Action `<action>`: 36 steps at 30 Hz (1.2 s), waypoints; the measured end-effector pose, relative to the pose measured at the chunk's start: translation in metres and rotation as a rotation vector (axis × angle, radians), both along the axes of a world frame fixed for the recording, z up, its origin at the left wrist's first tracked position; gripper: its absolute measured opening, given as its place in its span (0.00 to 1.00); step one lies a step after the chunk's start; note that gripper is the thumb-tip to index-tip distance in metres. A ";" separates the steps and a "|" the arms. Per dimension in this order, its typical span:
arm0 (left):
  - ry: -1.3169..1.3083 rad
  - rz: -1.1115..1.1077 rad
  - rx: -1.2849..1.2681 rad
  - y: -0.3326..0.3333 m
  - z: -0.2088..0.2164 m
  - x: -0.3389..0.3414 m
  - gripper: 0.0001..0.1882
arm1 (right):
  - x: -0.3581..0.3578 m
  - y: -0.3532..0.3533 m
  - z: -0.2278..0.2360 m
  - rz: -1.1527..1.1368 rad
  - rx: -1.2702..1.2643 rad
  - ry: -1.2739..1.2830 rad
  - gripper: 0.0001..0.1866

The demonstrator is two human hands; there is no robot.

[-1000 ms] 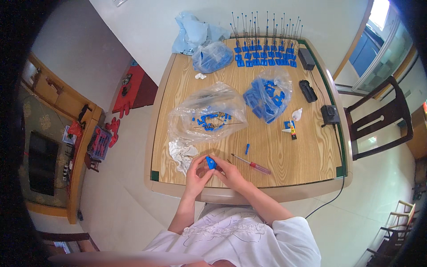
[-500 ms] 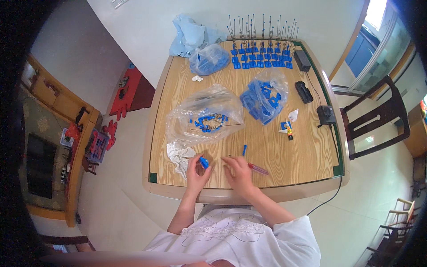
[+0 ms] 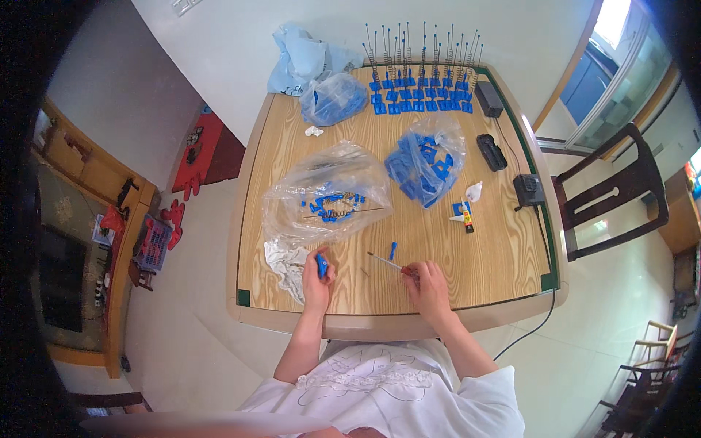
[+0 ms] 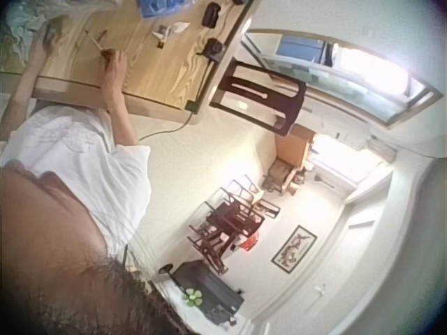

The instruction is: The person assembles small blue plastic electronic component housings using a screwdriver.

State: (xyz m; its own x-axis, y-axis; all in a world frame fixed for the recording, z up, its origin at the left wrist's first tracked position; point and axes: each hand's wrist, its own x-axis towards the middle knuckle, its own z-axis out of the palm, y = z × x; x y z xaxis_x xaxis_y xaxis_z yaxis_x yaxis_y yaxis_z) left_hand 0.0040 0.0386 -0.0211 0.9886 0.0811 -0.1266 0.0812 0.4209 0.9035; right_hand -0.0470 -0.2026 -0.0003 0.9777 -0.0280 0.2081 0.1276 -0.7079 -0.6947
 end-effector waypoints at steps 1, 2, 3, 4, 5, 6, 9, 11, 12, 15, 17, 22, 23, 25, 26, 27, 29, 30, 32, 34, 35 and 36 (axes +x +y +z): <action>0.057 0.050 -0.090 -0.002 0.000 0.001 0.14 | 0.000 0.000 0.001 -0.009 0.161 0.035 0.11; 0.057 0.051 -0.091 -0.001 -0.002 0.002 0.14 | 0.001 0.000 0.001 -0.008 0.161 0.035 0.11; 0.085 0.066 -0.074 0.002 -0.007 0.004 0.14 | 0.000 0.002 0.001 -0.001 0.231 0.057 0.12; 0.113 0.082 -0.056 0.001 -0.006 0.007 0.16 | 0.003 0.004 0.002 0.008 0.303 0.079 0.13; 0.112 0.087 -0.055 0.000 -0.005 0.010 0.16 | 0.007 0.007 0.004 0.013 0.303 0.079 0.13; 0.126 0.134 -0.121 -0.001 -0.004 0.012 0.15 | 0.011 0.011 0.007 0.041 0.321 0.142 0.13; 0.104 0.177 -0.121 -0.007 0.004 0.021 0.15 | 0.032 0.016 0.022 0.204 0.257 0.160 0.14; 0.069 0.177 -0.050 -0.010 0.009 0.027 0.16 | 0.053 0.017 0.026 0.343 0.180 0.111 0.14; 0.073 0.154 0.027 -0.013 0.012 0.029 0.17 | 0.064 0.017 0.026 0.385 0.106 0.150 0.14; 0.079 0.141 0.119 -0.029 0.012 0.041 0.19 | 0.096 0.013 0.013 0.413 0.076 0.013 0.14; 0.086 0.154 0.132 -0.037 0.005 0.047 0.20 | 0.107 0.010 0.005 0.401 0.118 -0.156 0.14; -0.154 0.234 0.471 -0.051 -0.015 0.050 0.22 | 0.111 -0.003 0.003 0.309 0.307 0.015 0.16; -0.149 0.231 0.471 -0.052 -0.012 0.050 0.22 | 0.111 -0.004 -0.001 0.307 0.306 0.020 0.16; -0.034 0.282 0.400 -0.051 -0.004 0.047 0.23 | 0.112 0.000 -0.005 0.344 0.211 -0.169 0.20; -0.003 0.317 0.404 -0.051 -0.006 0.045 0.24 | 0.110 0.003 -0.002 0.351 0.219 -0.164 0.20; 0.004 0.325 0.414 -0.051 -0.009 0.046 0.24 | 0.105 0.004 0.003 0.384 0.220 -0.097 0.21; 0.010 0.326 0.356 -0.050 -0.011 0.046 0.24 | 0.101 0.008 0.012 0.433 0.241 -0.024 0.21; 0.019 0.338 0.373 -0.052 -0.012 0.045 0.24 | 0.102 0.007 0.013 0.533 0.074 0.082 0.20; 0.010 0.327 0.336 -0.059 -0.012 0.048 0.24 | 0.103 0.009 0.008 0.635 -0.078 0.188 0.19; 0.007 0.304 0.367 -0.057 -0.013 0.047 0.24 | 0.105 0.015 0.004 0.543 0.023 -0.150 0.19; -0.004 0.275 0.381 -0.055 -0.015 0.047 0.23 | 0.106 0.014 0.009 0.545 0.036 -0.147 0.19; -0.013 0.273 0.439 -0.053 -0.015 0.046 0.24 | 0.105 0.011 0.016 0.616 -0.038 0.008 0.23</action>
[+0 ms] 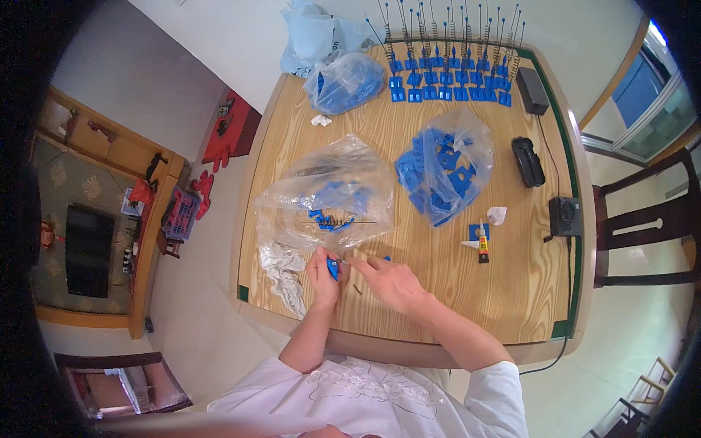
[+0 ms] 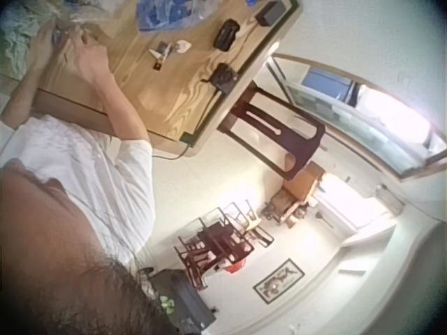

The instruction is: The person assembles small blue plastic electronic component housings using a screwdriver.

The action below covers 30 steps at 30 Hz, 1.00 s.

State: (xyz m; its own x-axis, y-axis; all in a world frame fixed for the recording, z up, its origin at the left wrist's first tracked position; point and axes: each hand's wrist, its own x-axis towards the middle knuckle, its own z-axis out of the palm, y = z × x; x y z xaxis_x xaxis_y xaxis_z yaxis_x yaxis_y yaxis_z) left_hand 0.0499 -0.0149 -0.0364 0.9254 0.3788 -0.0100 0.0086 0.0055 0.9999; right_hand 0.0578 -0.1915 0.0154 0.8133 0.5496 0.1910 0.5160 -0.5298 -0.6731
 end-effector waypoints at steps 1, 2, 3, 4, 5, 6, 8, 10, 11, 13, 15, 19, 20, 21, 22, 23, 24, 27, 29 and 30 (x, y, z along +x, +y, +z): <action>0.003 -0.001 0.008 0.000 0.000 0.000 0.24 | 0.000 -0.002 0.007 0.065 -0.118 0.122 0.27; 0.003 0.012 0.015 -0.001 0.000 0.000 0.24 | -0.001 -0.003 0.004 0.065 -0.111 0.124 0.27; 0.002 0.024 0.021 -0.001 0.000 0.000 0.24 | -0.002 -0.003 -0.001 0.051 -0.082 0.061 0.26; 0.005 0.017 0.024 -0.002 0.002 0.000 0.24 | -0.003 -0.004 -0.005 0.032 -0.056 0.000 0.25; 0.010 0.000 0.019 -0.003 0.006 0.000 0.24 | -0.003 -0.004 -0.007 0.025 -0.054 0.003 0.25; 0.015 -0.017 0.014 -0.004 0.007 0.000 0.24 | -0.003 -0.004 -0.009 -0.022 -0.026 -0.071 0.23; 0.016 -0.018 0.047 -0.003 0.006 -0.002 0.25 | -0.006 -0.004 -0.010 -0.069 0.003 -0.142 0.22; 0.014 -0.020 0.079 -0.002 0.004 -0.002 0.26 | -0.007 -0.005 -0.010 -0.037 -0.033 -0.107 0.20; 0.004 -0.028 0.101 -0.001 0.003 -0.002 0.26 | -0.008 -0.005 -0.010 -0.042 -0.033 -0.105 0.20; -0.004 -0.042 0.123 -0.001 0.002 -0.003 0.27 | -0.009 -0.001 -0.011 -0.100 -0.007 -0.201 0.12; -0.005 -0.061 0.125 -0.001 0.003 -0.004 0.27 | -0.011 0.000 -0.013 -0.096 -0.021 -0.200 0.13; -0.066 -0.051 0.174 -0.005 0.006 -0.003 0.28 | -0.012 0.001 -0.013 -0.073 -0.054 -0.192 0.13; -0.052 -0.050 0.166 -0.005 0.005 -0.003 0.28 | -0.012 0.001 -0.013 -0.074 -0.055 -0.192 0.13; -0.039 -0.048 0.158 -0.005 0.003 -0.003 0.28 | -0.012 0.001 -0.013 -0.067 -0.055 -0.197 0.14; -0.039 -0.048 0.157 -0.004 -0.002 -0.004 0.28 | -0.012 0.001 -0.014 -0.061 -0.056 -0.203 0.14; -0.042 -0.048 0.169 -0.002 -0.006 -0.005 0.28 | -0.012 0.002 -0.014 -0.061 -0.057 -0.203 0.14; -0.045 -0.047 0.182 -0.001 -0.010 -0.005 0.27 | -0.013 0.002 -0.015 -0.062 -0.059 -0.196 0.14; -0.047 -0.071 0.225 -0.001 -0.011 -0.005 0.27 | -0.013 0.002 -0.015 -0.064 -0.060 -0.193 0.14; -0.047 -0.072 0.240 0.000 -0.010 -0.005 0.27 | -0.012 0.002 -0.015 -0.063 -0.057 -0.199 0.13; -0.047 -0.074 0.256 -0.001 -0.010 -0.005 0.28 | -0.012 0.002 -0.014 -0.062 -0.059 -0.191 0.13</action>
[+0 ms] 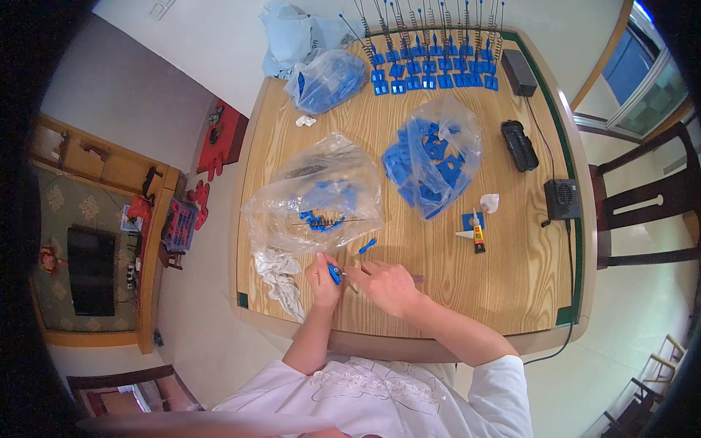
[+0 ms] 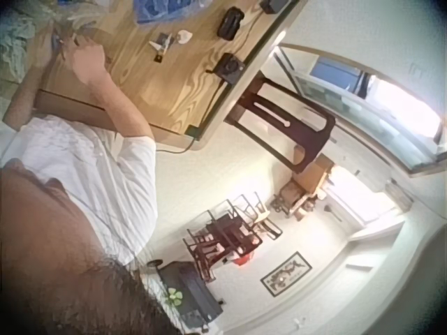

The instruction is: The person assembles small blue plastic electronic component housings using a screwdriver.

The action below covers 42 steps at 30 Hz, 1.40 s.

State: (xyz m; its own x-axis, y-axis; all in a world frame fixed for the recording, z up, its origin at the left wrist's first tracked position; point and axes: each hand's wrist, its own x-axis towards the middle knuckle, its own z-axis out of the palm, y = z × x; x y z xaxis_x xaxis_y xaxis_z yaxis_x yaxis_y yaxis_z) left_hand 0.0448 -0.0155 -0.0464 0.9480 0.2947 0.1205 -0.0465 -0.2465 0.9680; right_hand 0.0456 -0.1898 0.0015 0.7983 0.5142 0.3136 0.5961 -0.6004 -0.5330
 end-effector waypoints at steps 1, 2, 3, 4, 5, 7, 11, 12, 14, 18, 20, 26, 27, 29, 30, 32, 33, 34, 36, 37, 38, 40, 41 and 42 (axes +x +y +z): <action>0.000 0.000 -0.001 0.000 0.001 0.000 0.28 | 0.000 0.000 0.001 0.000 -0.003 0.009 0.13; 0.009 -0.008 -0.003 0.000 0.002 0.000 0.28 | 0.000 -0.001 0.003 -0.001 -0.003 0.008 0.13; 0.019 -0.016 -0.006 0.000 0.003 -0.001 0.28 | -0.001 -0.001 0.006 0.014 -0.020 0.026 0.15; 0.018 -0.015 -0.005 0.001 0.002 -0.001 0.28 | -0.001 -0.001 0.008 0.030 -0.036 0.044 0.16; 0.014 -0.026 -0.014 0.002 0.002 -0.002 0.28 | -0.001 -0.001 0.009 0.032 -0.036 0.043 0.16; 0.011 -0.040 -0.024 0.000 0.004 -0.002 0.27 | -0.002 -0.001 0.010 0.035 -0.050 0.019 0.17; -0.060 -0.036 0.029 -0.006 0.017 -0.001 0.24 | -0.006 0.005 0.008 0.004 -0.020 0.058 0.16; -0.088 -0.048 0.052 -0.006 0.018 -0.001 0.23 | -0.007 0.006 0.011 -0.014 0.021 0.182 0.15; -0.113 -0.060 0.021 -0.004 0.015 -0.002 0.22 | -0.007 0.005 0.017 -0.029 0.061 0.304 0.13; -0.131 -0.122 -0.129 -0.001 0.012 -0.004 0.18 | -0.006 0.004 0.018 0.054 0.222 0.638 0.15; -0.158 -0.136 -0.139 0.000 0.011 -0.004 0.17 | -0.007 0.004 0.016 0.086 0.300 0.708 0.16; -0.195 -0.190 -0.022 -0.001 0.013 -0.003 0.16 | -0.006 0.002 0.016 0.126 0.395 0.818 0.16; -0.173 -0.206 -0.018 -0.002 0.014 -0.003 0.16 | -0.006 0.002 0.015 0.119 0.378 0.825 0.16; -0.182 -0.211 0.025 -0.001 0.015 -0.004 0.17 | -0.004 0.002 0.020 0.119 0.360 0.832 0.17; -0.191 -0.219 0.067 -0.001 0.015 -0.004 0.17 | -0.002 0.000 0.025 0.134 0.328 0.876 0.17; -0.193 -0.220 0.083 -0.002 0.022 -0.003 0.17 | -0.001 -0.002 0.028 0.144 0.296 0.919 0.18; -0.195 -0.219 0.101 -0.003 0.024 -0.002 0.16 | -0.001 -0.003 0.027 0.140 0.301 0.897 0.18; -0.195 -0.220 0.101 -0.003 0.024 -0.002 0.16 | -0.002 -0.003 0.026 0.137 0.306 0.874 0.17; -0.191 -0.208 0.079 -0.004 0.022 -0.001 0.17 | -0.002 -0.003 0.023 0.139 0.319 0.869 0.17; -0.191 -0.211 0.078 -0.004 0.022 -0.001 0.17 | -0.003 -0.003 0.020 0.141 0.332 0.865 0.17; -0.163 -0.211 0.143 -0.004 0.022 -0.002 0.18 | -0.004 -0.003 0.014 0.138 0.333 0.865 0.17; -0.135 -0.214 0.207 -0.003 0.022 -0.002 0.18 | -0.005 -0.001 0.003 0.146 0.371 0.800 0.17; -0.128 -0.208 0.225 -0.003 0.022 -0.002 0.18 | -0.007 -0.001 0.003 0.144 0.371 0.800 0.17; -0.121 -0.203 0.243 -0.004 0.022 -0.002 0.18 | -0.008 0.000 0.004 0.118 0.351 0.806 0.17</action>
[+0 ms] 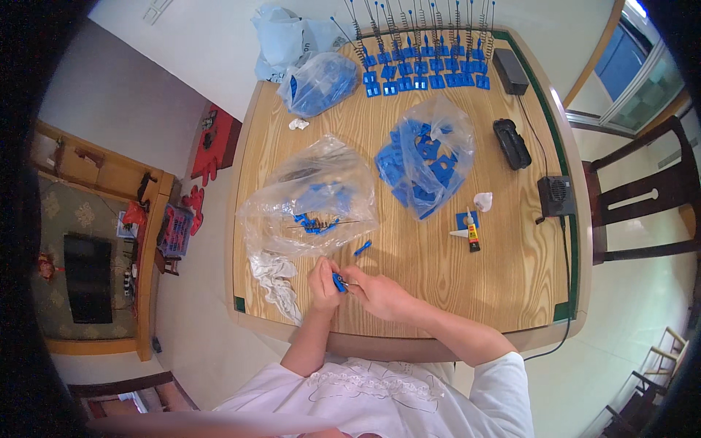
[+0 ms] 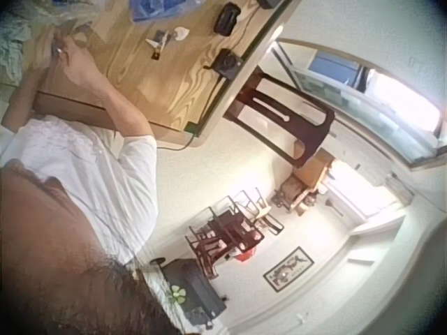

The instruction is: The person assembles small blue plastic electronic component housings using a screwdriver.

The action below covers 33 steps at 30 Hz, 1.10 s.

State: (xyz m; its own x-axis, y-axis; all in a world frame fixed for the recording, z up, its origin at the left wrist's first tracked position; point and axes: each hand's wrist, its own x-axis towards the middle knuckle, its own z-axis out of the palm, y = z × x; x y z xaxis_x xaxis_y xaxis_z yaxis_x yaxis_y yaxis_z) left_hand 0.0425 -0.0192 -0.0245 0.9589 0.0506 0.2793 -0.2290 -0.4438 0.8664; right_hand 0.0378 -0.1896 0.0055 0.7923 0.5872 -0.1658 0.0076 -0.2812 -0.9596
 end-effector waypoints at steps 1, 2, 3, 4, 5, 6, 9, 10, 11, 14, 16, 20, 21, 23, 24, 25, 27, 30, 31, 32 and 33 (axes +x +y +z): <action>0.001 -0.002 0.000 -0.001 0.000 0.000 0.18 | -0.001 0.001 0.001 -0.014 -0.027 0.008 0.16; -0.007 0.004 -0.003 -0.001 0.001 0.001 0.18 | -0.002 0.002 0.000 -0.016 -0.027 0.008 0.16; -0.015 0.011 -0.007 -0.002 0.001 0.002 0.18 | -0.003 0.003 -0.001 -0.034 -0.030 0.001 0.16; -0.015 0.010 -0.006 -0.002 0.000 0.002 0.18 | -0.003 0.004 -0.002 -0.051 -0.033 -0.007 0.16; -0.022 0.017 -0.009 -0.001 -0.003 0.002 0.18 | -0.003 0.004 -0.002 -0.052 -0.033 -0.007 0.16; -0.029 0.024 -0.012 -0.001 -0.005 0.002 0.18 | -0.002 0.003 -0.003 -0.070 -0.005 -0.018 0.16; -0.065 0.017 0.010 0.001 -0.009 0.002 0.18 | 0.002 0.001 0.000 -0.077 0.004 -0.015 0.15; -0.066 0.018 0.010 0.002 -0.010 0.001 0.18 | 0.003 0.001 0.001 -0.067 -0.014 0.000 0.15; 0.006 0.032 -0.083 0.003 -0.011 0.000 0.19 | 0.003 0.000 0.003 -0.066 -0.013 -0.001 0.15; 0.035 0.023 -0.133 0.001 -0.007 0.001 0.20 | 0.003 -0.003 0.006 -0.037 -0.023 0.062 0.15; -0.009 0.003 -0.089 0.000 -0.006 0.002 0.20 | 0.003 -0.003 0.004 -0.031 0.085 0.022 0.15; -0.039 -0.019 -0.061 0.002 -0.011 0.000 0.18 | 0.005 -0.004 0.010 0.018 0.041 0.085 0.15; -0.048 -0.024 -0.034 0.003 -0.012 0.000 0.17 | 0.004 -0.004 0.009 0.015 0.033 0.061 0.14; -0.063 -0.033 -0.007 0.003 -0.011 0.001 0.17 | 0.004 -0.005 0.006 0.010 0.024 0.037 0.14; -0.078 -0.043 0.021 0.002 -0.011 0.001 0.16 | 0.004 -0.005 0.004 0.023 -0.009 0.042 0.16; -0.077 -0.043 0.022 0.003 -0.011 0.001 0.16 | 0.003 -0.005 0.003 0.036 -0.042 0.046 0.17; -0.075 -0.045 0.065 0.003 -0.010 0.001 0.16 | 0.000 -0.003 0.006 0.011 -0.081 0.033 0.17; -0.042 0.010 0.053 0.003 -0.012 0.000 0.15 | -0.002 0.001 0.005 -0.036 -0.135 0.015 0.17; -0.041 0.006 0.052 0.001 -0.011 0.000 0.15 | -0.002 0.001 0.004 -0.060 -0.153 0.012 0.17; -0.089 -0.012 0.116 -0.002 -0.008 0.000 0.16 | -0.001 0.001 0.004 -0.063 -0.154 0.013 0.17; -0.138 -0.030 0.180 -0.004 -0.007 0.001 0.17 | 0.002 0.001 0.004 -0.106 -0.094 -0.013 0.16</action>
